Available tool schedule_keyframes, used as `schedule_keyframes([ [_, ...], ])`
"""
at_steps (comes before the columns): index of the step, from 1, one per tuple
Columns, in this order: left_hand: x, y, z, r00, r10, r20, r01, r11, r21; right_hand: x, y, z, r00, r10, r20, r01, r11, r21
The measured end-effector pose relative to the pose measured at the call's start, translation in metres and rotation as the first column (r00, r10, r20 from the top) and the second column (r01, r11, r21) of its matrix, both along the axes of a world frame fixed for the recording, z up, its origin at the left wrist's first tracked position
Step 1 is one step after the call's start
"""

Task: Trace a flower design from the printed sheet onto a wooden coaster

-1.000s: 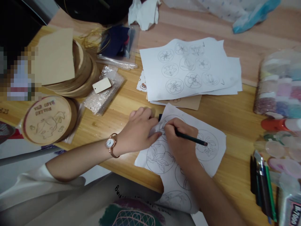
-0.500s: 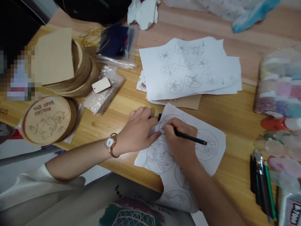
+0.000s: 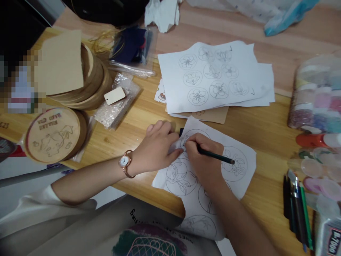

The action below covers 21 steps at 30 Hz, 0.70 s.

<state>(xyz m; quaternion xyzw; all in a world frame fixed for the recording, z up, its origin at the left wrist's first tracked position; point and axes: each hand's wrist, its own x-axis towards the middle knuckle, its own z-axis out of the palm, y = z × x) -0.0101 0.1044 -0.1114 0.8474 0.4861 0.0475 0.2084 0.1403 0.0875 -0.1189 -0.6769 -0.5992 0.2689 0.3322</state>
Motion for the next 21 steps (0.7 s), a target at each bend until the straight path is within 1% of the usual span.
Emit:
schedule_keyframes([
  [4,0.0002,0.0001,0.0,1.0,0.001,0.001,-0.001,1.0,-0.007,0.0002,0.0002,-0.0009,1.0,0.007,-0.012,-0.007,1.0,0.02],
  [16,0.0,0.0003,0.0008,1.0,-0.002,-0.003,0.002,1.0,-0.009,0.0006,0.0,-0.0004,1.0,0.004,-0.012,-0.004,1.0,-0.008],
  [21,0.0003,0.0002,0.0004,1.0,0.002,-0.002,-0.002,1.0,-0.005,0.0013,0.0002,-0.0012,1.0,0.019,-0.005,-0.019,1.0,0.019],
])
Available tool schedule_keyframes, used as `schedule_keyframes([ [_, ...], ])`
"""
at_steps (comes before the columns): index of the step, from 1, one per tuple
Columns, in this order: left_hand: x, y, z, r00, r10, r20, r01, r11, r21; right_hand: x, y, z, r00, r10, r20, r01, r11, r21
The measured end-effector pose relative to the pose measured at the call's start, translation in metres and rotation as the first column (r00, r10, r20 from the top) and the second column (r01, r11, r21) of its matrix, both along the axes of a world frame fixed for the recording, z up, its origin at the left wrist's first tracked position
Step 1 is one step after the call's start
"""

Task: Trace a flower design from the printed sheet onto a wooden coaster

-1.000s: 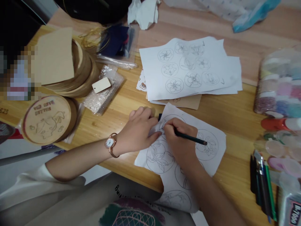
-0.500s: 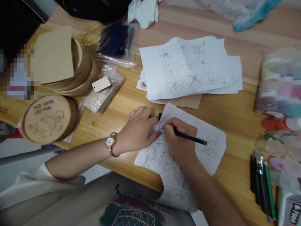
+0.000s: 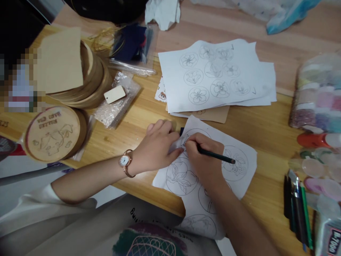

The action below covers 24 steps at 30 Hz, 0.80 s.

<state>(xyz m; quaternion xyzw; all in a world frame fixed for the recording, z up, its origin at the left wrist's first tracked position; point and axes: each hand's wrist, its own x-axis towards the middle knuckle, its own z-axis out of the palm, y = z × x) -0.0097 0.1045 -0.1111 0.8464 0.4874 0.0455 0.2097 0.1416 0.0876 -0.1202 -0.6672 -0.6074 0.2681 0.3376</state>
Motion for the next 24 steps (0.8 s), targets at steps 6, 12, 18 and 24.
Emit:
schedule_keyframes([
  [6,0.0,0.0006,0.0008,1.0,0.002,-0.01,-0.002,1.0,-0.007,0.0001,-0.0014,0.0,1.0,0.004,0.002,-0.004,1.0,-0.001],
  [12,0.0,0.0006,0.0012,1.0,0.001,0.001,-0.001,1.0,-0.008,-0.0008,-0.0001,-0.0003,1.0,0.015,0.013,-0.015,1.0,0.008],
  [18,0.0,0.0003,0.0004,1.0,0.0,0.001,0.0,1.0,0.0,-0.0009,-0.0003,0.0012,1.0,0.004,0.004,-0.004,1.0,-0.01],
  [24,0.0001,0.0003,0.0002,1.0,0.001,-0.005,-0.001,1.0,-0.005,-0.0012,0.0001,0.0001,1.0,0.014,-0.001,-0.014,1.0,0.002],
])
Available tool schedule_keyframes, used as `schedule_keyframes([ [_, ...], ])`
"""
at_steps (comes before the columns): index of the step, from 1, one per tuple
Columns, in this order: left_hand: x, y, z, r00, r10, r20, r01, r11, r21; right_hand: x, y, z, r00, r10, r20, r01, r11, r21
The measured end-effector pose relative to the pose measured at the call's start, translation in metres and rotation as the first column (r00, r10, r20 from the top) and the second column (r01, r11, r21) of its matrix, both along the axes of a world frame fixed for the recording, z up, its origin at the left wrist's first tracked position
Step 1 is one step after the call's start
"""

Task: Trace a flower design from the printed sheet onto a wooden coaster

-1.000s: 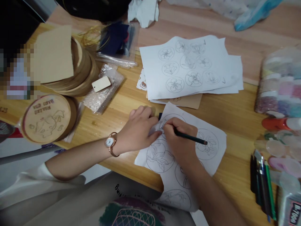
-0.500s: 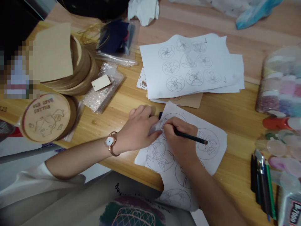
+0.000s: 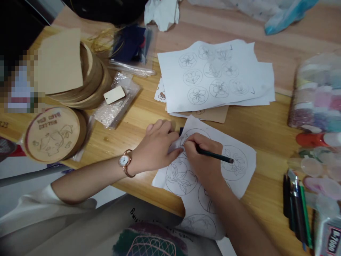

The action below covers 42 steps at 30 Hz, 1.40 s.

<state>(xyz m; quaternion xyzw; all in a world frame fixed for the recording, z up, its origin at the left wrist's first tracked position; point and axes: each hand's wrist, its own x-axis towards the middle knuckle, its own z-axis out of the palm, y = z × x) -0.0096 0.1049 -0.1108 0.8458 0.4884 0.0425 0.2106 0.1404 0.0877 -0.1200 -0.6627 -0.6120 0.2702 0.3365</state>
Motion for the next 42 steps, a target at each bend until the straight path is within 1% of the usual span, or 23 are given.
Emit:
schedule_keyframes([
  [3,0.0,0.0,0.0,1.0,0.001,-0.007,-0.001,1.0,0.004,0.001,-0.001,-0.001,1.0,0.016,0.002,-0.016,1.0,0.012],
  [12,0.0,0.0,-0.001,1.0,-0.003,0.003,0.003,1.0,0.009,0.001,-0.001,-0.002,1.0,0.01,0.002,-0.01,1.0,-0.002],
  [14,0.0,0.0,-0.001,1.0,-0.005,0.001,0.005,1.0,0.006,0.001,-0.001,-0.001,0.999,-0.01,-0.037,0.009,1.0,-0.028],
  [16,0.0,0.0,-0.001,1.0,-0.006,-0.003,0.006,1.0,0.002,0.002,0.0,-0.001,0.987,-0.067,-0.149,0.057,0.996,-0.069],
  [17,0.0,0.0,-0.001,1.0,-0.007,-0.004,0.007,1.0,0.0,0.002,0.001,-0.001,0.966,-0.111,-0.231,0.091,0.991,-0.098],
  [19,0.0,0.001,0.0,1.0,-0.009,-0.005,0.009,1.0,-0.002,0.004,0.003,-0.002,0.889,-0.201,-0.41,0.141,0.975,-0.172],
  [21,0.0,0.001,0.0,1.0,-0.01,-0.001,0.01,1.0,-0.003,0.006,0.005,-0.003,0.8,-0.246,-0.547,0.142,0.964,-0.227],
  [22,0.0,0.001,0.0,1.0,-0.01,0.002,0.01,1.0,-0.006,0.007,0.006,-0.003,0.765,-0.258,-0.59,0.134,0.96,-0.245],
  [24,-0.001,0.001,0.0,1.0,-0.008,0.005,0.008,1.0,-0.01,0.009,0.008,-0.002,0.724,-0.286,-0.627,0.137,0.951,-0.276],
  [27,-0.001,0.001,-0.001,1.0,-0.007,0.011,0.007,1.0,-0.005,0.012,0.01,0.003,0.701,-0.356,-0.618,0.205,0.93,-0.304],
  [29,-0.001,0.001,-0.002,1.0,-0.01,0.017,0.01,1.0,0.002,0.013,0.011,0.005,0.718,-0.359,-0.597,0.243,0.932,-0.269],
  [31,-0.001,0.0,-0.002,1.0,-0.01,0.018,0.01,1.0,0.002,0.014,0.01,0.006,0.773,-0.308,-0.554,0.242,0.951,-0.19],
  [34,-0.001,0.0,-0.001,1.0,-0.006,0.015,0.006,1.0,-0.006,0.015,0.007,0.003,0.883,-0.17,-0.438,0.152,0.985,-0.077],
  [36,-0.001,0.0,0.0,1.0,-0.004,0.013,0.004,1.0,-0.012,0.016,0.005,0.0,0.937,-0.078,-0.342,0.069,0.997,-0.039],
  [38,-0.001,0.0,0.0,1.0,-0.005,0.01,0.005,1.0,-0.015,0.016,0.004,-0.002,0.957,-0.023,-0.288,0.016,1.0,-0.026],
  [39,-0.001,0.0,0.0,1.0,-0.005,0.009,0.005,1.0,-0.015,0.016,0.004,-0.003,0.958,-0.018,-0.286,0.01,1.0,-0.029],
  [42,-0.001,0.0,0.0,1.0,-0.005,0.006,0.005,1.0,-0.007,0.013,0.005,-0.005,0.952,-0.069,-0.299,0.041,0.994,-0.098],
])
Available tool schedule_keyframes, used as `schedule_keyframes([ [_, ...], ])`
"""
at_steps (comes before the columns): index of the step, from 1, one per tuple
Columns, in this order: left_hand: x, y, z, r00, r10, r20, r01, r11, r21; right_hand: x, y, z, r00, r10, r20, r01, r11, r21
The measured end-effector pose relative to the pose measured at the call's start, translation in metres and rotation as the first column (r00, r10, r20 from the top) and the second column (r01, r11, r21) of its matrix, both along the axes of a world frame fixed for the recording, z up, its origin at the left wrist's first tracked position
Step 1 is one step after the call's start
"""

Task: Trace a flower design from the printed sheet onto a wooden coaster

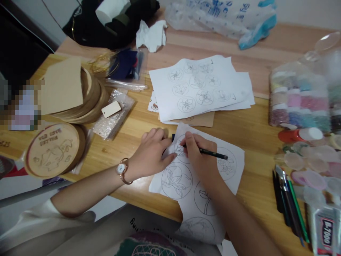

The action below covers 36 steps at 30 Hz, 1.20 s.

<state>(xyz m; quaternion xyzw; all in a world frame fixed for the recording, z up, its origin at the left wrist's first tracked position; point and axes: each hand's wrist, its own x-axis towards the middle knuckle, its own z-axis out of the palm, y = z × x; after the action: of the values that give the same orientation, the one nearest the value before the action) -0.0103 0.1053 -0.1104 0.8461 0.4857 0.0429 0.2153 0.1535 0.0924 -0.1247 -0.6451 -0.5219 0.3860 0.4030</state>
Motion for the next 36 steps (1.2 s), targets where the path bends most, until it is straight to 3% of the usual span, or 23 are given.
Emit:
schedule_keyframes([
  [10,-0.0004,-0.0002,-0.0004,1.0,-0.005,0.003,0.005,1.0,0.006,-0.0045,-0.0004,0.0021,0.977,0.029,0.213,-0.039,0.998,0.043],
  [21,-0.0003,-0.0002,-0.001,1.0,-0.006,0.007,0.006,1.0,0.013,-0.0045,-0.0005,0.0026,0.97,0.054,0.236,-0.079,0.992,0.097],
  [36,-0.0001,-0.0002,-0.0009,1.0,-0.004,0.004,0.004,1.0,0.013,-0.0054,-0.0002,0.0026,0.97,0.045,0.238,-0.059,0.997,0.054],
])
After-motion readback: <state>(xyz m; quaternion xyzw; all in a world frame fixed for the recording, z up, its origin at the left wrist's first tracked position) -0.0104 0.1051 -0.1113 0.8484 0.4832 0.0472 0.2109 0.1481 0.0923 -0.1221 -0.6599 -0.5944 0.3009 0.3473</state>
